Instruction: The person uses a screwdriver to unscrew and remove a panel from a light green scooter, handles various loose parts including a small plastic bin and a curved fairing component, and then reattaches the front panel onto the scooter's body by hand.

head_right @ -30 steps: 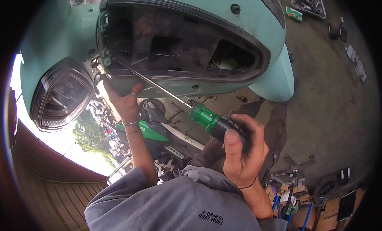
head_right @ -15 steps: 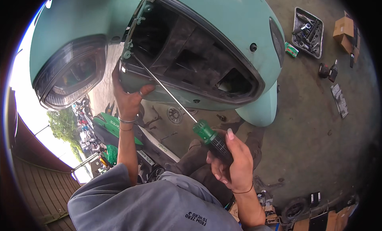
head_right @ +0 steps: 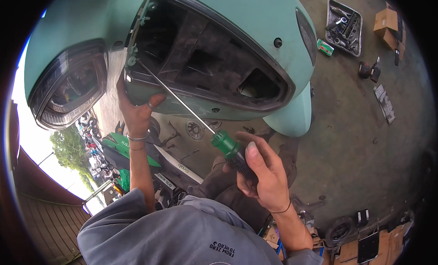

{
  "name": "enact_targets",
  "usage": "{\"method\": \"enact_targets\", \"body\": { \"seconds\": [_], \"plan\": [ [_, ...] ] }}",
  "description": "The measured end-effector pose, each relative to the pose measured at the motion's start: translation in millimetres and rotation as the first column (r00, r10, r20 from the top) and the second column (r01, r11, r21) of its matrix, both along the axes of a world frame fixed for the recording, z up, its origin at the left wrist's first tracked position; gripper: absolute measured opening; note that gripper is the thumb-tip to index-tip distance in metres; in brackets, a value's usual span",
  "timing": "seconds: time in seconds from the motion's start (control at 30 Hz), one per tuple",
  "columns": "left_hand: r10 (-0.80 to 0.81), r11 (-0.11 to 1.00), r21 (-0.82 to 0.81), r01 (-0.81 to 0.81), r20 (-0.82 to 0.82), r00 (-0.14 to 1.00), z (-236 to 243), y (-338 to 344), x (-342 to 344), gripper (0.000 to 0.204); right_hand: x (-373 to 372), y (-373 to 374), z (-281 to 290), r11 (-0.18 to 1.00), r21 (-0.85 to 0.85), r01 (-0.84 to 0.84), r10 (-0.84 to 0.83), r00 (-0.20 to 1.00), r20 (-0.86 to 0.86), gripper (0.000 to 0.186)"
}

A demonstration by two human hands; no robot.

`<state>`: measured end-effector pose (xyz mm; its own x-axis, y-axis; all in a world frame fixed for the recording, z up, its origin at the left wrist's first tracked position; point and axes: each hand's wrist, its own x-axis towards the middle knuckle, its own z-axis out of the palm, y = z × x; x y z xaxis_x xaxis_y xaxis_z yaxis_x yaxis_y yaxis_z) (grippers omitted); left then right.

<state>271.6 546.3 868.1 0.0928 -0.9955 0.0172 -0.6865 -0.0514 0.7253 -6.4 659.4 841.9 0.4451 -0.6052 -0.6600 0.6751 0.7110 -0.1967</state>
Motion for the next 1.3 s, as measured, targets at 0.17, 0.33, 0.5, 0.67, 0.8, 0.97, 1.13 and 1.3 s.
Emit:
{"method": "enact_targets", "body": {
  "seconds": [0.17,0.33,0.5,0.67,0.8,0.97,1.13,1.3],
  "plan": [
    [-0.056,0.998,-0.013,0.056,0.039,0.998,-0.8,-1.5,-2.8,0.096,16.3,16.2,-16.4,0.504,-0.585,-0.635,-0.556,0.280,-0.783,0.043],
    [0.000,1.000,-0.006,0.000,-0.014,1.000,-0.9,-0.6,-1.2,0.099,17.1,9.2,-15.8,0.855,-0.499,-0.143,-0.100,0.898,-0.428,0.043],
    [0.005,1.000,-0.024,-0.003,0.083,0.997,2.4,3.5,1.0,0.101,22.2,8.2,-4.2,0.787,-0.558,-0.263,-0.196,0.751,-0.631,0.049],
    [-0.025,0.999,0.029,0.025,-0.022,0.999,-8.0,-0.9,-4.1,0.101,29.8,14.7,-22.1,0.525,-0.570,-0.632,-0.626,0.167,-0.762,0.064],
    [0.035,0.998,-0.055,-0.029,0.120,0.992,-5.6,10.4,11.0,0.102,6.4,-3.1,-11.8,0.998,0.007,-0.069,0.067,0.987,0.149,0.048],
    [0.043,0.996,-0.082,-0.025,0.224,0.974,-10.3,8.2,22.5,0.110,20.9,8.9,-11.2,0.689,-0.689,-0.225,-0.431,0.638,-0.639,0.057],
    [0.048,0.996,-0.086,-0.026,0.261,0.964,-14.0,7.3,22.0,0.111,16.9,14.3,-6.1,0.486,-0.486,-0.726,-0.564,0.164,-0.809,0.047],
    [0.030,0.998,-0.053,-0.016,0.283,0.959,-12.1,8.6,24.4,0.103,9.8,2.2,-6.4,0.908,-0.402,-0.119,-0.031,0.937,-0.347,0.042]
  ]
}}
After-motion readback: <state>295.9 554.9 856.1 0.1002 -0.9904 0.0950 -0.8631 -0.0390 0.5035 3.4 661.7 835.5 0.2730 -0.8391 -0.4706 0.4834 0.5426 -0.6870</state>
